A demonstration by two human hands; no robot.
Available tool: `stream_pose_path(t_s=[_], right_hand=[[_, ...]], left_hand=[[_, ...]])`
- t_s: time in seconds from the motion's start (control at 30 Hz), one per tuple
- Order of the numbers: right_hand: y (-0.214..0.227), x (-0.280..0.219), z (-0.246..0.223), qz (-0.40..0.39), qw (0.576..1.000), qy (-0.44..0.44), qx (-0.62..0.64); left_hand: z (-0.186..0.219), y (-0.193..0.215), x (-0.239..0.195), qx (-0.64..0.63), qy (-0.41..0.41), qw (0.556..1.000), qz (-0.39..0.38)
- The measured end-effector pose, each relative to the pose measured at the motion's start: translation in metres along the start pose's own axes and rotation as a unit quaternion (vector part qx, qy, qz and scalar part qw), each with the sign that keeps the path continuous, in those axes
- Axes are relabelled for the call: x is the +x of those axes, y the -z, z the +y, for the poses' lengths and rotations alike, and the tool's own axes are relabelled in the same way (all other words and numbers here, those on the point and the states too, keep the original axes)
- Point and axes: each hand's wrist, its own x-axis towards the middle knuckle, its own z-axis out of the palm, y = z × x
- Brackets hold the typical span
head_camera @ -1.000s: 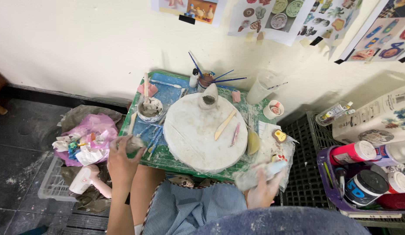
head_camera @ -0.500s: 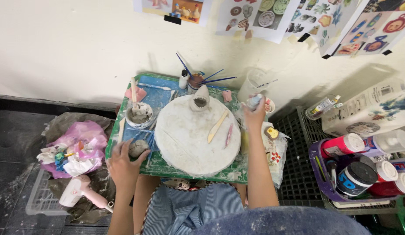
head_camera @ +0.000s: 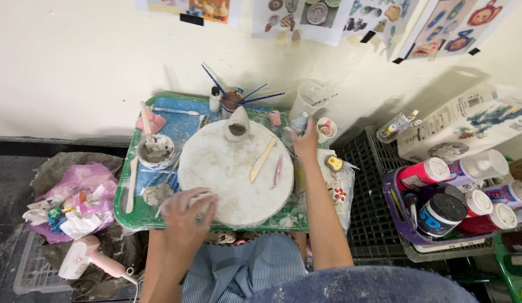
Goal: The person molds clay by hand and with wooden tools into a shark head and small figurines, wipes the surfaces with a sponge, and paints details onto the objects using a brush and a palette.
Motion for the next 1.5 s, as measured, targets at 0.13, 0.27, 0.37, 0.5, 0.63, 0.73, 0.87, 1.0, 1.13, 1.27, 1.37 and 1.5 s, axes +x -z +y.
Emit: stream_pose_path(t_s=[0.13,0.27,0.37,0.5,0.63,0.73,0.87,1.0,1.13,1.27,1.37,1.5], right_hand=[[0.015,-0.008,-0.01,-0.009,0.997,0.058,0.055],[0.094,-0.027,0.015,-0.035,0.994,0.001,0.101],[0.151,-0.033,0.053,0.011,0.993,-0.105,0.053],[0.186,-0.042,0.113,-0.064,0.989,-0.003,-0.135],[0.184,-0.055,0.156,-0.12,0.975,0.05,-0.18],[0.185,-0.059,0.161,-0.131,0.977,-0.102,-0.135],[0.193,-0.055,0.144,-0.089,0.985,-0.121,-0.081],[0.195,-0.058,0.12,-0.049,0.992,-0.107,-0.04],[0.191,-0.068,0.107,0.001,0.998,-0.058,-0.018],[0.185,-0.079,0.103,0.043,0.997,-0.047,-0.051],[0.182,-0.083,0.105,0.066,0.995,-0.039,-0.06],[0.181,-0.088,0.107,0.089,0.995,-0.039,-0.021]], left_hand=[[0.035,-0.024,-0.006,-0.08,-0.046,0.995,-0.046],[0.061,-0.067,-0.018,-0.144,-0.155,0.968,-0.133],[0.085,-0.11,-0.023,-0.135,-0.243,0.928,-0.249],[0.13,-0.165,-0.022,-0.036,-0.301,0.917,-0.259],[0.142,-0.198,-0.017,0.068,-0.266,0.898,-0.342],[0.137,-0.212,-0.018,0.073,-0.293,0.905,-0.299],[0.133,-0.227,-0.023,0.05,-0.291,0.899,-0.324],[0.132,-0.233,-0.024,0.058,-0.292,0.91,-0.288],[0.135,-0.231,-0.024,0.071,-0.277,0.916,-0.281],[0.135,-0.224,-0.023,0.06,-0.249,0.903,-0.344],[0.136,-0.218,-0.02,0.027,-0.255,0.924,-0.284],[0.137,-0.21,-0.017,0.012,-0.264,0.93,-0.257]])
